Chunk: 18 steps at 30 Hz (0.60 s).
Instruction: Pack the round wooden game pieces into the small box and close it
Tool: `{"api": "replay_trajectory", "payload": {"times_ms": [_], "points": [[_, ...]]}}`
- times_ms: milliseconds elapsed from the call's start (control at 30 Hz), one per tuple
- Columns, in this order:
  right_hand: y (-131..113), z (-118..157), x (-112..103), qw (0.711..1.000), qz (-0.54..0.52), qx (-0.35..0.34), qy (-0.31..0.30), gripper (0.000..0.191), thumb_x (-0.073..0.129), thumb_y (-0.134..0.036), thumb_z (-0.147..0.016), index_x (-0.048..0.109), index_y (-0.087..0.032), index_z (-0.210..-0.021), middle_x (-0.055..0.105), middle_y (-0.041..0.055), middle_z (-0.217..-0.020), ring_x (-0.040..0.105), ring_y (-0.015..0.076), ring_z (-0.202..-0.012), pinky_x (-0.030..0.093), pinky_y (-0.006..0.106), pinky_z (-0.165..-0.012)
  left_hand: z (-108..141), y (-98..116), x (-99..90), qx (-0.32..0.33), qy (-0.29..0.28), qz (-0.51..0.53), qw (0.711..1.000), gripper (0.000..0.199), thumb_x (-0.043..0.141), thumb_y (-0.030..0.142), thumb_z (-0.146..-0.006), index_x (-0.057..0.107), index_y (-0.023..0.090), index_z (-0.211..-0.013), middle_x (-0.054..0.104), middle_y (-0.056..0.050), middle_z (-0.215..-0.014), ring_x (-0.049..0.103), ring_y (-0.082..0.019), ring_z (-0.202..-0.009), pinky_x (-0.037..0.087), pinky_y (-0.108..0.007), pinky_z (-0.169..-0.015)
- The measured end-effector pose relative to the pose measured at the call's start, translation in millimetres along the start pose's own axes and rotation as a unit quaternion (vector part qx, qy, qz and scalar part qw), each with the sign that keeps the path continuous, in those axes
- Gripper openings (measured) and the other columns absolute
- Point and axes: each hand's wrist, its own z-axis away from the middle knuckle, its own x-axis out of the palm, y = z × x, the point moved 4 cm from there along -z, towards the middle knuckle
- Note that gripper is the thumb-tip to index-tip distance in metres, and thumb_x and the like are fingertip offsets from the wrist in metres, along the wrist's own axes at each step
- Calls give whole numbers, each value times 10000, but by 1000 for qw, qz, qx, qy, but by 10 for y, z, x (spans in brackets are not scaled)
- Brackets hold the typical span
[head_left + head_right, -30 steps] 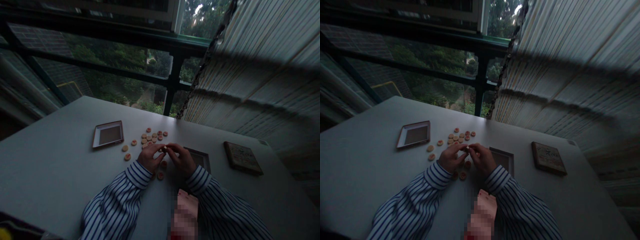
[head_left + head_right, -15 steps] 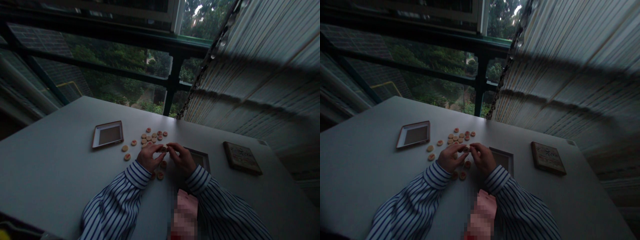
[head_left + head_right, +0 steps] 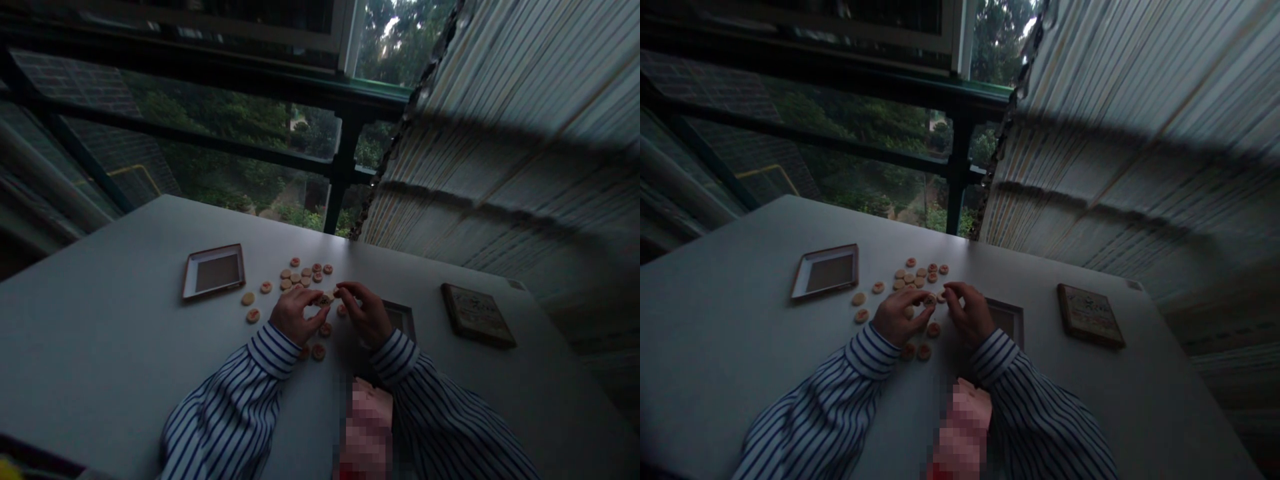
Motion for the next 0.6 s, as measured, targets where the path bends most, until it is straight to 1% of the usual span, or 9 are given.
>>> {"api": "replay_trajectory", "payload": {"times_ms": [133, 333, 500, 600], "points": [[-47, -33, -84, 1000, 3, -1, 13, 249, 418, -334, -835, 571, -174, -948, 641, 57, -825, 577, 151, -779, 433, 284, -727, -9, 0, 5, 4, -9, 0, 1000, 208, 574, 307, -703, 615, 180, -863, 633, -56, -810, 589, -177, -784, 481, -317, -731], [-130, -66, -320, 999, 25, 0, 33, 250, 419, -333, -834, 582, -175, -940, 646, 53, -835, 575, 150, -791, 425, 278, -727, 9, -4, 7, 17, 2, -12, 1000, 206, 578, 306, -698, 613, 181, -859, 621, -64, -867, 585, -187, -826, 475, -332, -769], [-119, -17, -513, 999, 38, -3, 38, 254, 426, -348, -833, 583, -184, -947, 649, 46, -851, 575, 151, -784, 422, 285, -722, 16, 21, -4, 35, 10, -17, 999, 210, 590, 305, -690, 612, 176, -854, 623, -69, -874, 586, -188, -821, 483, -335, -752], [-92, 24, -604, 998, 57, -2, 41, 240, 442, -335, -827, 590, -177, -931, 652, 45, -816, 578, 151, -773, 417, 283, -721, 11, 43, -5, 42, 5, -16, 999, 208, 595, 301, -686, 614, 166, -844, 626, -74, -867, 587, -188, -813, 485, -337, -743]]}}
